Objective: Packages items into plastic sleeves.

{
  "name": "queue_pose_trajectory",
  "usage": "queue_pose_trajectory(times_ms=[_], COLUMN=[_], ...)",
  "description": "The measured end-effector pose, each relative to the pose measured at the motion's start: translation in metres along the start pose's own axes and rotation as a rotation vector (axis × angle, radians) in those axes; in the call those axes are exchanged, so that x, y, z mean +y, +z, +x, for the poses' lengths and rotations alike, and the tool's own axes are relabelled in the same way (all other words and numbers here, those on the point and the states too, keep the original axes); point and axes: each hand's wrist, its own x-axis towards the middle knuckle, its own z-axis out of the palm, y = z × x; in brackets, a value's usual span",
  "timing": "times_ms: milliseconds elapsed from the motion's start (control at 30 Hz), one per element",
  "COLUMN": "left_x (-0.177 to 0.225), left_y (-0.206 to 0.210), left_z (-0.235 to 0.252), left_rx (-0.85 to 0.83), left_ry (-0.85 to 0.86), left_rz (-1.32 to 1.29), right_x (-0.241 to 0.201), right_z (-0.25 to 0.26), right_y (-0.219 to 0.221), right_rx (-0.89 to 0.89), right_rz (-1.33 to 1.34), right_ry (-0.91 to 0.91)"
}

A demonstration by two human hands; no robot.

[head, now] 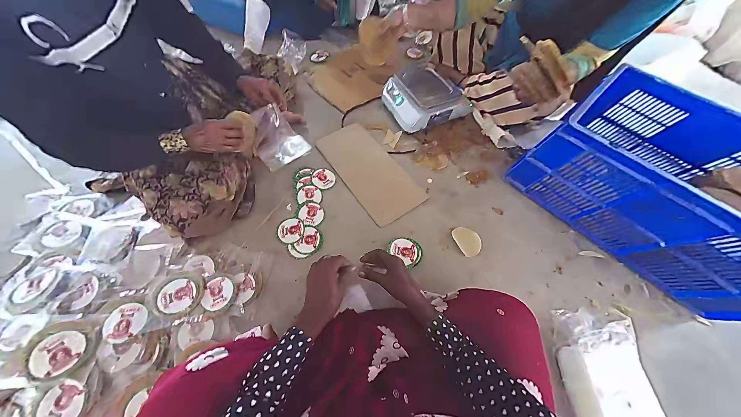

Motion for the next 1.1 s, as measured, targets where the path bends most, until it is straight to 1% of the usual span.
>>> queue_pose_trajectory(times_ms=[33,67,100,167,233,300,400,500,533,600,667,733,800,867,900,933,1033,1067,1100], left_x=[0.000,0.000,-0.003,-0.012,-0.012,-0.008,-0.002,-0.001,-0.001,-0.001,-0.003,-0.003,0.000,0.002,0.004,0.005,0.006,0.002,-0.001], left_y=[-0.007,-0.013,-0.018,-0.019,-0.014,-0.011,-0.011,-0.009,-0.006,-0.001,0.001,0.004,0.009,0.019,0.022,0.023,0.012,0.010,0.008], left_z=[0.004,0.008,0.011,0.015,0.014,0.012,0.009,0.010,0.010,0.009,0.007,0.007,0.005,0.001,0.000,-0.001,0.002,0.004,0.006], left_rx=[0.066,0.085,0.068,-0.036,-0.134,-0.153,-0.079,0.056,0.102,0.138,0.150,0.173,0.207,0.262,0.273,0.257,0.170,0.181,0.194], left_ry=[-0.075,-0.162,-0.234,-0.342,-0.421,-0.461,-0.451,-0.461,-0.461,-0.437,-0.402,-0.341,-0.209,-0.049,-0.012,-0.028,-0.241,-0.254,-0.228], left_rz=[-0.101,-0.212,-0.304,-0.422,-0.519,-0.651,-0.865,-0.961,-0.974,-0.989,-0.972,-0.842,-0.627,-0.457,-0.424,-0.429,-0.562,-0.554,-0.493], right_x=[-0.003,-0.005,-0.006,-0.005,-0.003,0.000,0.002,-0.005,-0.007,-0.007,-0.013,-0.022,-0.032,-0.037,-0.038,-0.038,-0.037,-0.037,-0.038], right_z=[0.005,0.009,0.012,0.020,0.025,0.026,0.025,0.022,0.021,0.017,0.013,0.008,0.004,0.004,0.005,0.006,0.007,0.007,0.007], right_y=[-0.005,-0.008,-0.009,-0.011,-0.013,-0.017,-0.014,-0.009,-0.006,0.001,0.009,0.014,0.017,0.022,0.024,0.023,0.013,0.009,0.005], right_rx=[0.013,0.040,0.072,0.132,0.168,0.189,0.314,0.457,0.486,0.476,0.435,0.338,0.260,0.264,0.287,0.306,0.340,0.346,0.352], right_rz=[0.100,0.200,0.290,0.378,0.310,0.134,-0.043,-0.123,-0.131,-0.106,-0.015,0.097,0.135,0.154,0.152,0.148,0.168,0.192,0.211], right_ry=[0.056,0.084,0.082,0.016,-0.047,-0.065,-0.065,-0.090,-0.133,-0.207,-0.195,-0.127,-0.062,-0.039,-0.034,-0.029,0.006,0.021,0.040])
